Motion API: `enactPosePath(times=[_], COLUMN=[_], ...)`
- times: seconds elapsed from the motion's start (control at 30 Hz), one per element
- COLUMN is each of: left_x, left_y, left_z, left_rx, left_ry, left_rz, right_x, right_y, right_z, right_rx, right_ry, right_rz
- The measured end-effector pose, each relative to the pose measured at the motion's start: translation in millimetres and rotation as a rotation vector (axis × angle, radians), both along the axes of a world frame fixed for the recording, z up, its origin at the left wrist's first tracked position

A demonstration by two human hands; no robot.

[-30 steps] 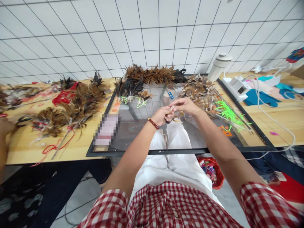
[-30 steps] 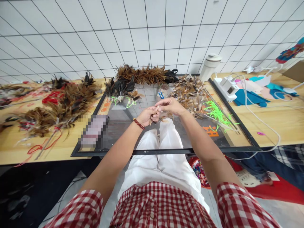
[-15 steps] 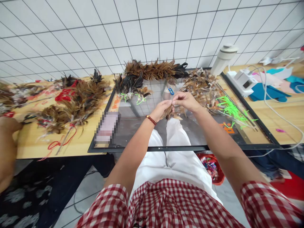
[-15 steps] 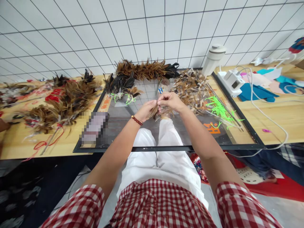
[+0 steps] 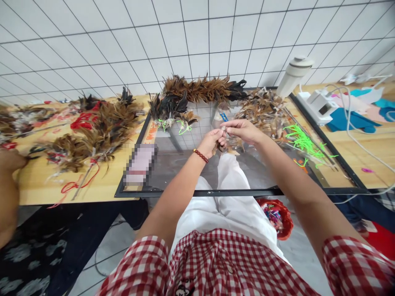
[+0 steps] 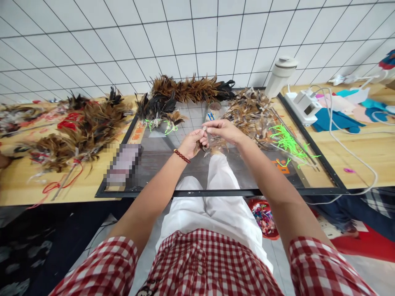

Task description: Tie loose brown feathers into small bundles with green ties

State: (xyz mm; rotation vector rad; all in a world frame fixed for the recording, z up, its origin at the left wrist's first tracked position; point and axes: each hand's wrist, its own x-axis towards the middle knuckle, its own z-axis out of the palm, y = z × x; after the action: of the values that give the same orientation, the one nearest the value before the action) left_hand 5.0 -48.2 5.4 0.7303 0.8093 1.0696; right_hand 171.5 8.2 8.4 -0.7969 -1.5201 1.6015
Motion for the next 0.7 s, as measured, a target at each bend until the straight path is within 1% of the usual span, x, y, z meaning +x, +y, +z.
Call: enactPosePath(times=[0.1, 0.23, 0.37, 0.43, 0.57, 0.63, 0.7], left_x=[3, 5, 6, 6, 7, 8, 9], left_y=[0, -3, -4, -4, -5, -5, -5], left_z=[0.3, 0.5, 1.5, 2.0, 1.7, 0.5, -0.9], left_rx=[-0.018, -0.003, -0.020, -0.022, -0.010, 0.010, 0.032], left_ry=[-0.024, -0.061, -0.069, -0.078, -0.088, -0.064, -0.016], left_rz=[0.020, -0.017, -0.053, -0.090, -0.147, -0.107, -0.006], right_x=[-3, -4, -1, 0, 3, 4, 4], right_y=[-4, -5, -4, -6, -12, -12, -12], right_z=[-1.3, -4.9, -2.5, 0.4, 3.2, 2.5, 1.1], right_rx=[0.005, -0.009, 0.077, 0.118, 0.142, 0.163, 0.178], right_ry=[-0.006, 0.021, -0.002, -0.015, -0.028, -0.008, 0.028], right_rz=[0.013, 0.003, -0.014, -0.023, -0.010, -0.068, -0.192])
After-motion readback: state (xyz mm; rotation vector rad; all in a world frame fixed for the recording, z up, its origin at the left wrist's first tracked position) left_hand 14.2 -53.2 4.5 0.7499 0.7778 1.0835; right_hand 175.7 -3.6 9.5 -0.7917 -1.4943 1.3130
